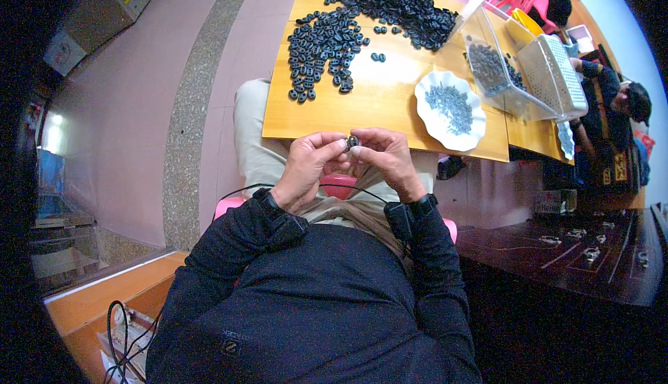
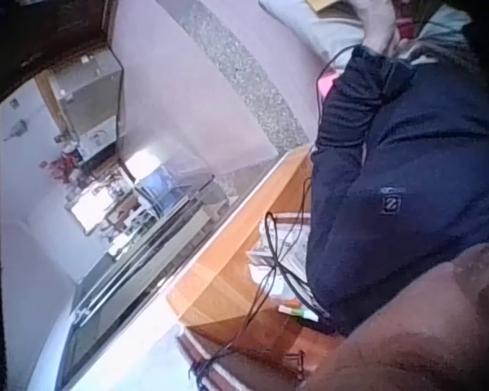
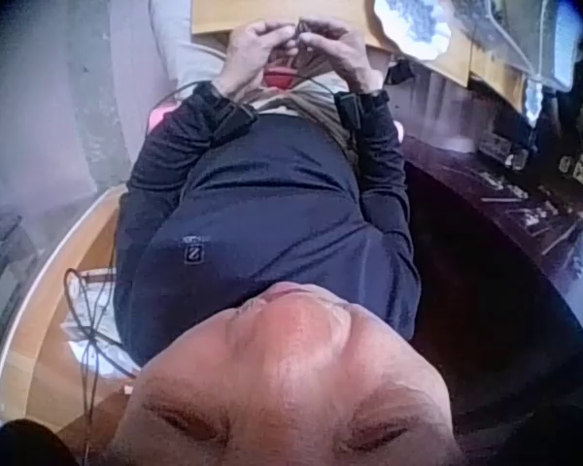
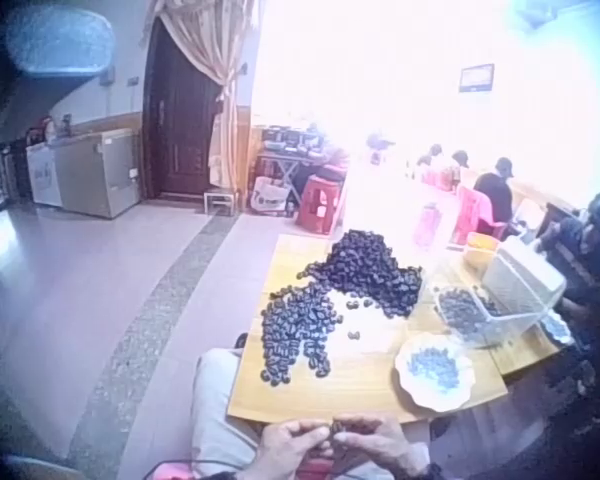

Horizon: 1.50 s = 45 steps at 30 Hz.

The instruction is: The person picks up a plastic cord lock and a metal spring by hand, inserts the spring into the cord lock, and places the assembled unit into a white bowl.

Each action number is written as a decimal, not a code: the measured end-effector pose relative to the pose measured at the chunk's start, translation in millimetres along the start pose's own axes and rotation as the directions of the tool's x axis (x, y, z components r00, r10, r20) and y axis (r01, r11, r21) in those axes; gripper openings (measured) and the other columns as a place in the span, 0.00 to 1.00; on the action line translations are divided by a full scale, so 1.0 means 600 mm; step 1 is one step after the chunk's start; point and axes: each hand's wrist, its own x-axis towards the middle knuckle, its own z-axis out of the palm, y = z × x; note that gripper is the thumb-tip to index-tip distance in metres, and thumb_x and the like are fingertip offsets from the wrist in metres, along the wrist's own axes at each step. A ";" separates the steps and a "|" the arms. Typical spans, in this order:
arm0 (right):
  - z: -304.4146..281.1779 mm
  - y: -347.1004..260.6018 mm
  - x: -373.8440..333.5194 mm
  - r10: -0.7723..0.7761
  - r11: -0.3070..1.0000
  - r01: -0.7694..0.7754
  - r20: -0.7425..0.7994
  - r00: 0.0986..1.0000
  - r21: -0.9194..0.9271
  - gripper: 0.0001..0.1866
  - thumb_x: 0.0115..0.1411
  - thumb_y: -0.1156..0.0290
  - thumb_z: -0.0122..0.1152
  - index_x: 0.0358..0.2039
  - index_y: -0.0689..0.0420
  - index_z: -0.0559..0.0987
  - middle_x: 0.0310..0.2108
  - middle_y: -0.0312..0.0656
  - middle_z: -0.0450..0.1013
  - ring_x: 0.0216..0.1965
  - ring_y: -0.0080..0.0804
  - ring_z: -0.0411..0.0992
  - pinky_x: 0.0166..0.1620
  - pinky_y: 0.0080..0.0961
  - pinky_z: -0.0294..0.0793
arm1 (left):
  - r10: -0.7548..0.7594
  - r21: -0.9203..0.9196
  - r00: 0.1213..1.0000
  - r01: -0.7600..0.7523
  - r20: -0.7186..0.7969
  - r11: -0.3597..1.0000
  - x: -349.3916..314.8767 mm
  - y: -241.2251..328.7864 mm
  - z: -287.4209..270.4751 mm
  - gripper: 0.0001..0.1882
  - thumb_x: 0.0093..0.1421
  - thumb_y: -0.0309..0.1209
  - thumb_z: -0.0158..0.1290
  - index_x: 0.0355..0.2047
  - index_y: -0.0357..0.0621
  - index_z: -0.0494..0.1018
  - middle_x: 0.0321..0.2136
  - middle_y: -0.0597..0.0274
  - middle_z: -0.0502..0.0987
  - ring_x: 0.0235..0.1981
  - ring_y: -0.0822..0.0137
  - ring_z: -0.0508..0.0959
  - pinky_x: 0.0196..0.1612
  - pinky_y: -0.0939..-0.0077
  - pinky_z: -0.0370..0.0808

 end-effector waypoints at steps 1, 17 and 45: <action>0.001 -0.001 0.000 0.002 1.000 -0.002 0.000 1.000 -0.004 0.16 0.56 0.81 0.62 0.47 0.66 0.76 0.36 0.42 0.78 0.34 0.23 0.75 0.38 0.18 0.76 | -0.003 -0.002 1.000 0.003 -0.001 1.000 -0.001 0.001 -0.001 0.08 0.62 0.26 0.53 0.39 0.34 0.75 0.28 0.62 0.78 0.25 0.77 0.77 0.30 0.83 0.78; 0.005 -0.001 -0.005 0.003 0.998 -0.003 0.001 1.000 0.058 0.15 0.56 0.80 0.62 0.46 0.65 0.77 0.36 0.42 0.78 0.33 0.23 0.75 0.37 0.18 0.76 | -0.021 -0.015 1.000 0.021 0.012 1.000 -0.001 -0.002 -0.001 0.08 0.60 0.25 0.56 0.38 0.35 0.75 0.29 0.62 0.78 0.26 0.76 0.78 0.31 0.83 0.79; 0.011 -0.012 -0.007 0.000 0.991 -0.003 0.021 1.000 0.134 0.15 0.58 0.80 0.61 0.47 0.65 0.77 0.40 0.40 0.77 0.39 0.23 0.75 0.44 0.20 0.77 | -0.113 -0.043 0.974 0.124 0.199 0.991 0.008 0.007 -0.002 0.07 0.63 0.30 0.53 0.38 0.40 0.75 0.30 0.66 0.78 0.30 0.76 0.77 0.36 0.81 0.78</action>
